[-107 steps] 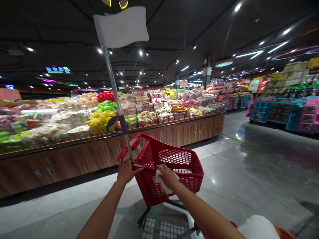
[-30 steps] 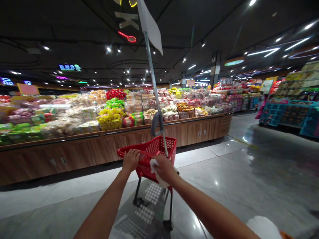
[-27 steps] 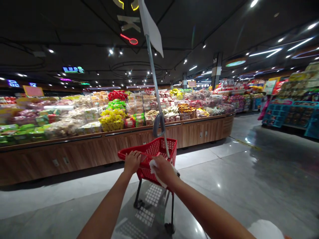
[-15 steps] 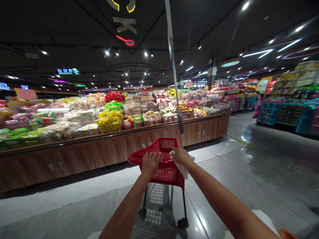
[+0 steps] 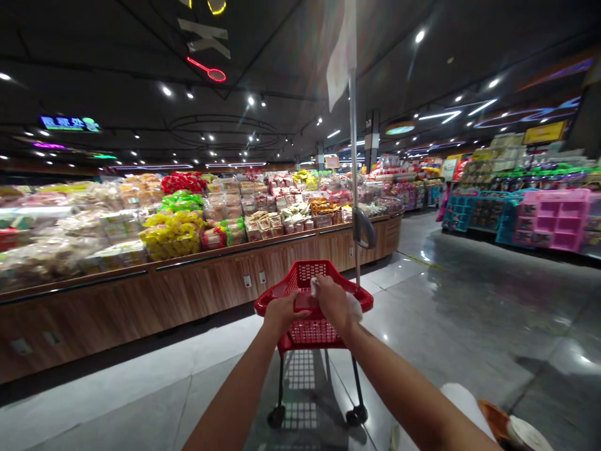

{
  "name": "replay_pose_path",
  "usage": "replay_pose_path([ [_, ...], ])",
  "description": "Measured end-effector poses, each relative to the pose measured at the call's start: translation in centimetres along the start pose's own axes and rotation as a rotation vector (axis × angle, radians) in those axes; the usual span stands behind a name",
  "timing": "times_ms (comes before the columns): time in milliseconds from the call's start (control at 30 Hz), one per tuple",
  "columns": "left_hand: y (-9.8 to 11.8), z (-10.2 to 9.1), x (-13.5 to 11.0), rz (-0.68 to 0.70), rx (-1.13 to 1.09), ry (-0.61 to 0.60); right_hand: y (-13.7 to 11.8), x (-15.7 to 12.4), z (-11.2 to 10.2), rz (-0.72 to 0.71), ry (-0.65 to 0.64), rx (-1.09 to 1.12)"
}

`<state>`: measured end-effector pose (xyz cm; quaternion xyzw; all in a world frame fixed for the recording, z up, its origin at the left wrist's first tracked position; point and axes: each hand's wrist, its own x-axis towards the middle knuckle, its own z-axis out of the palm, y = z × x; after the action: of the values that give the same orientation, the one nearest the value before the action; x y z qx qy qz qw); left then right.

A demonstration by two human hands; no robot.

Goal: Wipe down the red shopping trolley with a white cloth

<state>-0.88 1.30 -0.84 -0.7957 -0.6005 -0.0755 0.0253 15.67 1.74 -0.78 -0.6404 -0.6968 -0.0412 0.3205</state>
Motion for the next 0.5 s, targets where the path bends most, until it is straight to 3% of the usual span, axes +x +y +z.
replay_pose_path([
  [67,1.2,0.0,0.0,0.015,0.010,0.004,-1.6,-0.9,0.5,-0.008,0.004,-0.023],
  [133,2.1,0.0,0.0,0.031,0.019,-0.006,-1.7,-2.0,0.4,-0.139,0.003,-0.014],
  [233,2.9,0.2,0.0,0.032,0.034,0.004,1.4,-3.3,-0.6,-0.318,0.032,0.041],
  [400,3.6,0.5,0.4,-0.014,0.056,0.030,8.8,-3.4,-3.1,-0.128,0.065,-0.052],
  [500,3.9,0.5,0.6,-0.041,0.071,0.020,9.1,-2.7,-3.2,0.010,0.147,-0.101],
])
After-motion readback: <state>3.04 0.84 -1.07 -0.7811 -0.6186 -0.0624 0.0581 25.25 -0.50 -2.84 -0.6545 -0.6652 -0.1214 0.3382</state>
